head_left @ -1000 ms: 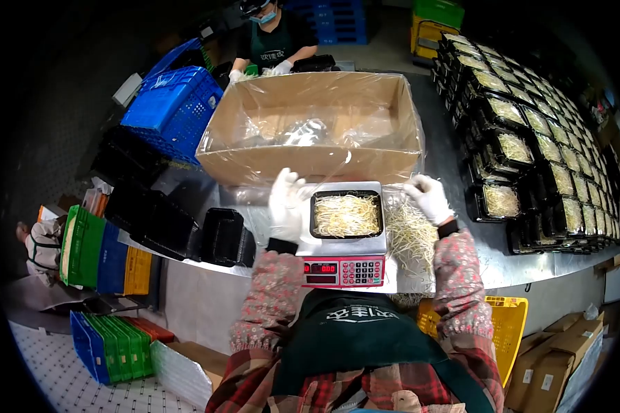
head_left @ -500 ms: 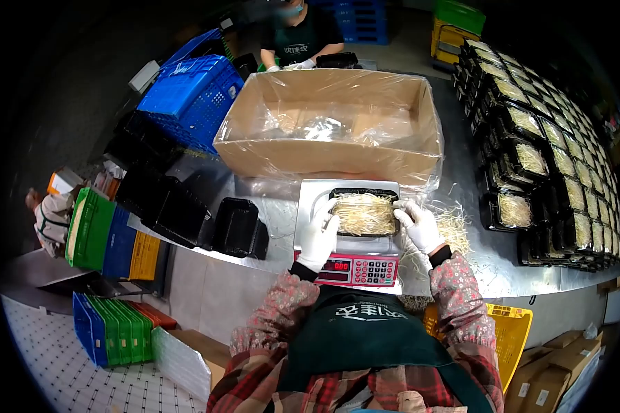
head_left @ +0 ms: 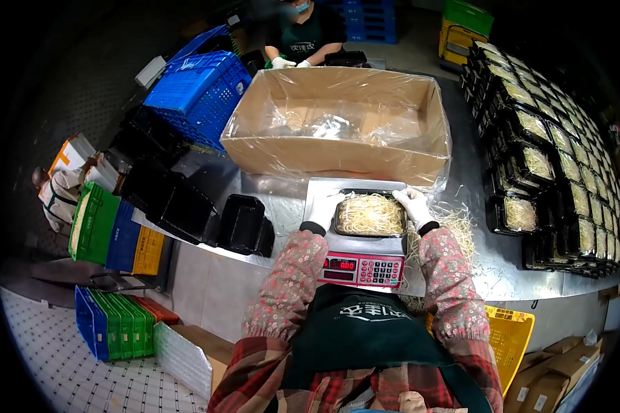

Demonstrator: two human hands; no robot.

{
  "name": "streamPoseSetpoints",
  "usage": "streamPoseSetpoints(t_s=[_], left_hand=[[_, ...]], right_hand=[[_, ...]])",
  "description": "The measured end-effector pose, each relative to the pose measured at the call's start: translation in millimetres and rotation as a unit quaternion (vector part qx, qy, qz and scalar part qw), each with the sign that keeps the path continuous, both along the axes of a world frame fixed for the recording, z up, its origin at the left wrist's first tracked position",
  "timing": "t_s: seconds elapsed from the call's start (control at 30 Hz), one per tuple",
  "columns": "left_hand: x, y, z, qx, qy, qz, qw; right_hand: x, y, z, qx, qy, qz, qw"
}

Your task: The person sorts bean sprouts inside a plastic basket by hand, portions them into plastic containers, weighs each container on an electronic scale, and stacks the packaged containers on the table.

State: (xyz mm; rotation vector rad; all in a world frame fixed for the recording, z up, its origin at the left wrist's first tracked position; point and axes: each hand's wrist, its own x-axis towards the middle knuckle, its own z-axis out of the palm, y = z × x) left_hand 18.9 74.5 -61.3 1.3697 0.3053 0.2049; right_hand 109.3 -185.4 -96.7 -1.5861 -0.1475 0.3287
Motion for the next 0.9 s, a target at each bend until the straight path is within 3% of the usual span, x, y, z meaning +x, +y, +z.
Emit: streamPoseSetpoints(t_s=[0.03,0.13,0.2,0.27,0.33,0.37,0.4,0.47,0.53,0.6,0.67,0.7,0.73,0.77,0.87,0.9], left_hand=[[2,2,-8,0.0,0.0,-0.001,1.0],[9,1,-12,0.141,0.069,0.023,0.987],[-5,11,-21,0.068,0.026,-0.025,0.997],[-50,-11,53,-0.068,0.112,-0.011,0.991],[-74,-2,46,-0.081,0.217,-0.115,0.966],[-85,-13,39,-0.101,0.2,-0.08,0.971],[-90,-17,26,-0.171,0.171,-0.052,0.969],[-87,-14,0,-0.223,0.123,-0.032,0.967],[-82,-20,1,-0.205,0.118,-0.005,0.972],[-79,-25,7,-0.188,0.112,0.02,0.976],[-84,-30,27,-0.168,0.15,0.023,0.974],[-89,-31,29,-0.163,0.157,-0.005,0.974],[-95,-33,30,-0.151,0.197,-0.028,0.968],[-98,-39,29,-0.18,0.227,-0.053,0.956],[-97,-70,24,-0.246,0.243,-0.149,0.926],[-91,-77,19,-0.272,0.208,-0.183,0.922]], right_hand=[[-1,2,1,0.007,0.016,-0.016,1.0],[-6,4,11,-0.012,-0.017,-0.033,0.999],[-23,-10,38,-0.043,0.002,-0.02,0.999],[-48,-36,77,-0.025,0.15,0.045,0.987],[-79,-45,72,-0.022,0.176,0.091,0.98],[-84,-46,47,0.046,0.227,0.113,0.966],[-96,-40,38,0.151,0.253,0.047,0.954],[-100,-35,23,0.232,0.252,0.017,0.94],[-100,-25,21,0.246,0.239,-0.017,0.939],[-98,-22,21,0.201,0.242,-0.038,0.949],[-89,-32,65,-0.007,0.226,0.045,0.973],[-79,-37,76,-0.17,0.063,0.089,0.979],[-69,-42,90,-0.326,-0.102,0.126,0.932],[-60,-37,101,-0.415,-0.189,0.098,0.884],[-58,18,166,-0.293,-0.261,0.017,0.92],[-39,49,129,-0.233,-0.453,-0.077,0.857]])
